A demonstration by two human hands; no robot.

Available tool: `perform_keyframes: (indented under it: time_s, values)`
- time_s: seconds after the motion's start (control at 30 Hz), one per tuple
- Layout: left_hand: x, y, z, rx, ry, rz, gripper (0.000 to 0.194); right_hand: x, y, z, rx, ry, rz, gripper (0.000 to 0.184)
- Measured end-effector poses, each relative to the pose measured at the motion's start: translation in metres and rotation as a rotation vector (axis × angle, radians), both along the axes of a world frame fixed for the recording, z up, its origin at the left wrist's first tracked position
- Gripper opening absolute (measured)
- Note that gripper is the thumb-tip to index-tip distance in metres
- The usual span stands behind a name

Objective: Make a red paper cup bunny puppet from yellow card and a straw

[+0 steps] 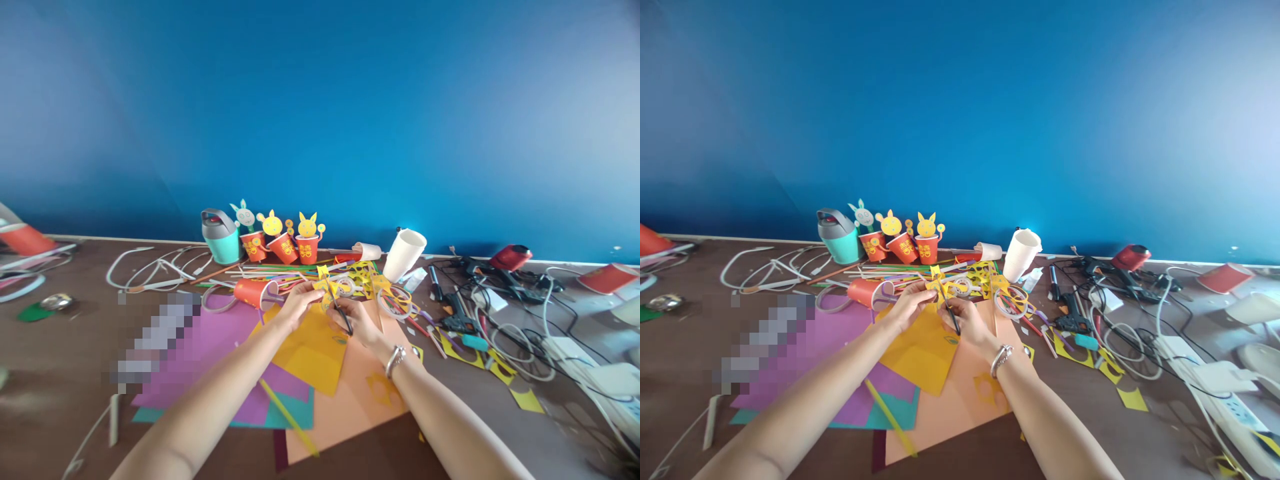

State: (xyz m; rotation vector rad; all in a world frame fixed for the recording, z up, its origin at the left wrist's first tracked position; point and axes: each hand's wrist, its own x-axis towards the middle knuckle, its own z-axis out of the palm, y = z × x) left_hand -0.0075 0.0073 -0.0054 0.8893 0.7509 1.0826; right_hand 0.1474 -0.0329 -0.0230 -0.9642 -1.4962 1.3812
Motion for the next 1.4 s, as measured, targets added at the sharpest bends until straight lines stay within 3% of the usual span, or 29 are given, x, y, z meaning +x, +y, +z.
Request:
perform_keyframes:
  time_s: [0.57, 0.87, 1.07, 1.4]
  values:
    - [-0.002, 0.002, -0.001, 0.013, -0.034, 0.004, 0.02, 0.0, 0.0, -0.003, 0.004, -0.015, -0.01, 0.031]
    - [0.0, 0.001, -0.006, 0.051, 0.067, 0.035, 0.026, -0.001, 0.0, -0.005, -0.068, 0.069, 0.016, 0.028]
    - [-0.002, 0.005, -0.012, 0.133, 0.154, -0.015, 0.022, -0.001, 0.0, -0.005, -0.093, 0.085, 0.018, 0.028]
    - [0.001, 0.003, -0.006, 0.079, 0.113, 0.013, 0.022, 0.0, 0.003, -0.008, -0.06, 0.112, 0.011, 0.026]
